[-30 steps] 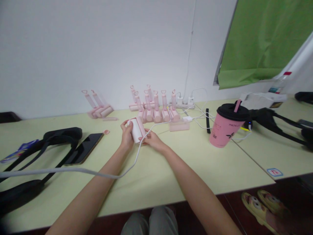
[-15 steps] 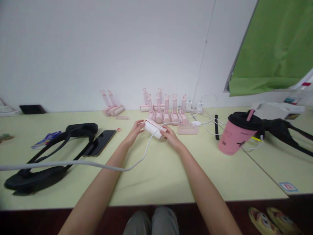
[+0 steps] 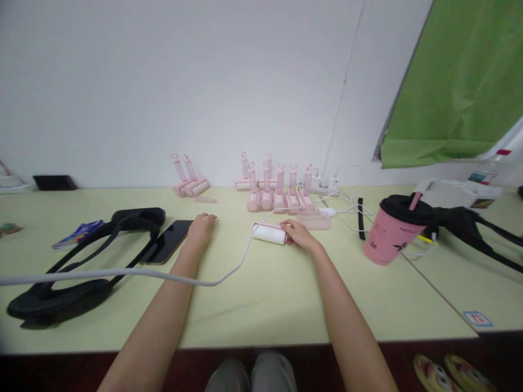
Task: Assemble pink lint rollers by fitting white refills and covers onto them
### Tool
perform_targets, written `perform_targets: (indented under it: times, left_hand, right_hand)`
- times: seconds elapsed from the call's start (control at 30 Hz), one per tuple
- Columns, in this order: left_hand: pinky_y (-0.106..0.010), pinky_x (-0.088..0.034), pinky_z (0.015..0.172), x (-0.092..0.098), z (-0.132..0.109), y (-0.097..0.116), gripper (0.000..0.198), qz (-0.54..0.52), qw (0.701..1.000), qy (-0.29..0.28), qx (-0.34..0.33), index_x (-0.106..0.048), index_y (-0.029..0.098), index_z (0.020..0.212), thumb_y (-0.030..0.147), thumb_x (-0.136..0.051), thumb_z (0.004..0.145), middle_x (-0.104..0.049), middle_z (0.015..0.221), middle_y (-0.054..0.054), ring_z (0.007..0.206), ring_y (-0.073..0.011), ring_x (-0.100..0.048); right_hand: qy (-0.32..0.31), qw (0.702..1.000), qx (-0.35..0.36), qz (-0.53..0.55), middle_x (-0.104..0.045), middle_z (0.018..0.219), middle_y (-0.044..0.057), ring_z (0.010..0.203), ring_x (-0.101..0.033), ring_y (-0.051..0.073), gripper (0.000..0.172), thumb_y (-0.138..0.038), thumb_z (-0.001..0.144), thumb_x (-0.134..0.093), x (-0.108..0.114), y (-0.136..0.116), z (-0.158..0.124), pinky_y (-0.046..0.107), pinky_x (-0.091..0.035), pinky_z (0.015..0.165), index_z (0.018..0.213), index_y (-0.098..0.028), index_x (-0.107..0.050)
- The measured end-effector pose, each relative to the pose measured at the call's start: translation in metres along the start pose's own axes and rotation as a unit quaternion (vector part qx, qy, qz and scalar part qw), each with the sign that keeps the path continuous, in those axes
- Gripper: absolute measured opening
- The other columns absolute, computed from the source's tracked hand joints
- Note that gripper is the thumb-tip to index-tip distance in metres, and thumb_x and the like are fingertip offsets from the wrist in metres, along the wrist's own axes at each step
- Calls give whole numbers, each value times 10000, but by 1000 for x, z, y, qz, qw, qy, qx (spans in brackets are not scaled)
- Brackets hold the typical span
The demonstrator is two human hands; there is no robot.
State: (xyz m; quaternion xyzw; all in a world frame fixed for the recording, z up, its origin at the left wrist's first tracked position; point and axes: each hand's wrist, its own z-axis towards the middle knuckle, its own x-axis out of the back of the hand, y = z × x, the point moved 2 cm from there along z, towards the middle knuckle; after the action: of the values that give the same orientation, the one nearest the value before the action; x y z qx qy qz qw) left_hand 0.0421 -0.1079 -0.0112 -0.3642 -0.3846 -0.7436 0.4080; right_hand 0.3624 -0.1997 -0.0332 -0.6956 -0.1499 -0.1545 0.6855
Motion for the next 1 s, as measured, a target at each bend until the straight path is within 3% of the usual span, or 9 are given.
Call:
perform_targets:
  times: [0.1,0.17,0.27,0.37,0.47,0.57,0.7,0.8,1.0]
  left_hand:
    - [-406,-335,873,-1,0,18,270,28,998,-29,-47,-653,177,919,133,-423,785,-617,913,-136,932,-264,-527]
    - [-416,-314,871,-1,-1,23,272,37,998,-9,-47,-644,182,962,160,-426,801,-625,924,-139,939,-270,-510]
    - [-412,-300,869,7,-5,20,340,0,998,58,-4,-577,184,1120,195,-442,807,-633,981,-124,953,-263,-492]
    - [-389,-310,854,24,-9,6,364,-56,985,147,65,-562,179,1142,243,-468,796,-636,986,-99,922,-252,-493]
    - [-378,-319,844,40,-16,-6,316,-79,968,216,105,-612,181,1055,300,-469,800,-624,986,-97,924,-258,-483]
    - [-376,-318,860,49,-22,-9,318,-80,953,273,108,-610,190,1062,309,-466,805,-609,988,-94,945,-258,-479]
    - [-379,-340,848,50,-20,-14,285,-58,942,316,100,-616,200,1024,305,-481,796,-609,933,-89,920,-259,-502]
    - [-389,-355,851,48,-18,-27,284,-44,929,348,117,-603,211,1034,311,-474,800,-608,951,-94,923,-263,-517]
    - [-388,-426,822,43,-19,-35,289,-161,927,308,139,-585,212,1038,327,-487,792,-581,978,-104,907,-237,-544]
  right_hand:
    - [109,982,31,-153,-625,835,31,605,-565,120,301,-367,824,-471,11,-7,-8,238,-409,554,1041,-197,-592]
    - [201,943,64,-258,-618,971,64,779,-583,161,260,-321,835,-464,10,-22,-18,268,-410,667,1018,-203,-606]
    - [277,898,115,-323,-599,1042,92,854,-575,181,274,-269,883,-370,-17,-51,-36,278,-389,717,1030,-195,-589]
    - [163,913,201,-314,-633,898,62,792,-572,170,244,-255,884,-372,-77,-74,-36,269,-392,725,991,-212,-587]
    - [34,903,303,-301,-624,875,51,897,-535,183,203,-194,850,-408,-143,-92,-5,281,-386,822,913,-205,-600]
    - [60,922,286,-254,-558,1122,83,1097,-427,188,313,-112,823,-396,-188,-111,59,306,-337,929,1099,-179,-528]
    - [96,936,262,-216,-511,1212,98,1187,-338,224,397,-101,804,-442,-222,-141,149,422,-244,1002,1192,-185,-445]
    - [86,942,254,-201,-526,1200,102,1166,-361,266,407,-175,766,-562,-244,-154,191,475,-253,971,1161,-200,-467]
    - [65,939,257,-218,-595,1025,79,991,-492,200,188,-148,825,-460,-261,-149,189,323,-332,881,979,-184,-562]
